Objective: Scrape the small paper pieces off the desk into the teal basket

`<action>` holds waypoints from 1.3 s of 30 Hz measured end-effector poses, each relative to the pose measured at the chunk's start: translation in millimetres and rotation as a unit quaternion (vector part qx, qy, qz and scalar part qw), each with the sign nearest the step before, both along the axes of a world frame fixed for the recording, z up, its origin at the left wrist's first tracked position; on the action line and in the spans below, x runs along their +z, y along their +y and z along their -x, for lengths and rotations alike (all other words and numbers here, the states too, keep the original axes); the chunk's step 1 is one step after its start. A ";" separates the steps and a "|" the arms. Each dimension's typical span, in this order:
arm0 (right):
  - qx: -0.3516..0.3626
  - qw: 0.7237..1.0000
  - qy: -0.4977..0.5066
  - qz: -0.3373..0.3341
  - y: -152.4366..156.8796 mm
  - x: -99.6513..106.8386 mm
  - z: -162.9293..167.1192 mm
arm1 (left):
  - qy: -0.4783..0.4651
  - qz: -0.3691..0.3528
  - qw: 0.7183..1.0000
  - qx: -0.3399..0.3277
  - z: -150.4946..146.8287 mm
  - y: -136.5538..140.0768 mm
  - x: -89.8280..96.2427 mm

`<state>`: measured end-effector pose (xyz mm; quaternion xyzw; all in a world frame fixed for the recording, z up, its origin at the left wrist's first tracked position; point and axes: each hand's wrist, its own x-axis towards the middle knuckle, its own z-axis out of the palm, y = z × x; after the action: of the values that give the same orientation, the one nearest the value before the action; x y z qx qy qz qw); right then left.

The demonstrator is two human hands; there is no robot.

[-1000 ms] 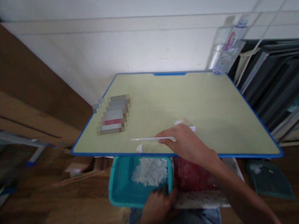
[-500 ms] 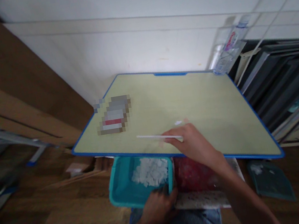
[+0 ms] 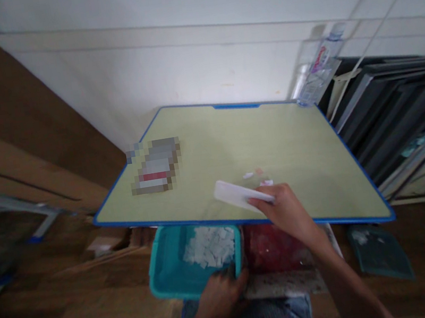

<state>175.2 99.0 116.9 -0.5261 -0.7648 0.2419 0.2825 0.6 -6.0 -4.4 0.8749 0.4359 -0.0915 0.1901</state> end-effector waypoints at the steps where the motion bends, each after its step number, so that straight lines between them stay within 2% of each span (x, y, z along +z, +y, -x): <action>1: -0.019 1.000 -0.001 -0.006 2.1 0.5 -5.0 | 0.001 0.000 1.000 0.001 0.0 0.0 -0.3; 7: -0.177 0.983 -0.017 -0.041 0.0 11.3 -61.1 | 0.027 0.017 0.999 -0.001 -1.3 1.5 3.9; 9: -0.197 0.979 -0.038 -0.032 -5.6 13.7 -79.1 | 0.036 0.018 0.999 -0.003 -1.7 1.8 5.1; 12: -0.189 0.980 -0.057 -0.011 -12.9 14.8 -94.4 | 0.032 0.009 0.999 0.001 -2.0 1.3 4.4; 18: -0.144 0.985 -0.098 0.002 -14.4 14.0 -96.3 | 0.042 0.009 0.999 0.016 -2.8 0.0 3.5; 24: -0.165 0.981 -0.105 -0.001 -13.2 12.3 -99.9 | 0.034 0.010 0.999 0.011 -2.7 0.6 4.7; 28: -0.220 0.967 -0.125 -0.019 -15.5 9.0 -105.4 | 0.038 0.010 0.999 0.012 -2.8 0.3 3.4; 33: -0.228 0.968 -0.100 0.001 -30.8 9.6 -118.4 | 0.045 0.019 0.999 0.011 -3.0 0.4 3.4; 36: -0.188 0.976 -0.083 0.068 -42.4 20.5 -117.8 | 0.031 0.019 0.999 0.013 -2.5 0.9 3.5; 38: -0.130 0.982 -0.079 0.113 -44.4 27.6 -106.9 | 0.023 0.019 0.999 0.011 -2.0 1.2 3.6; 39: -0.099 0.986 -0.078 0.113 -42.8 29.6 -97.8 | 0.021 0.020 1.000 0.010 -1.8 1.3 3.7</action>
<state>273.0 56.3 146.5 -0.6454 -0.6959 0.2561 0.1834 2.4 -4.8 -0.7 0.8645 0.4466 -0.1167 0.1987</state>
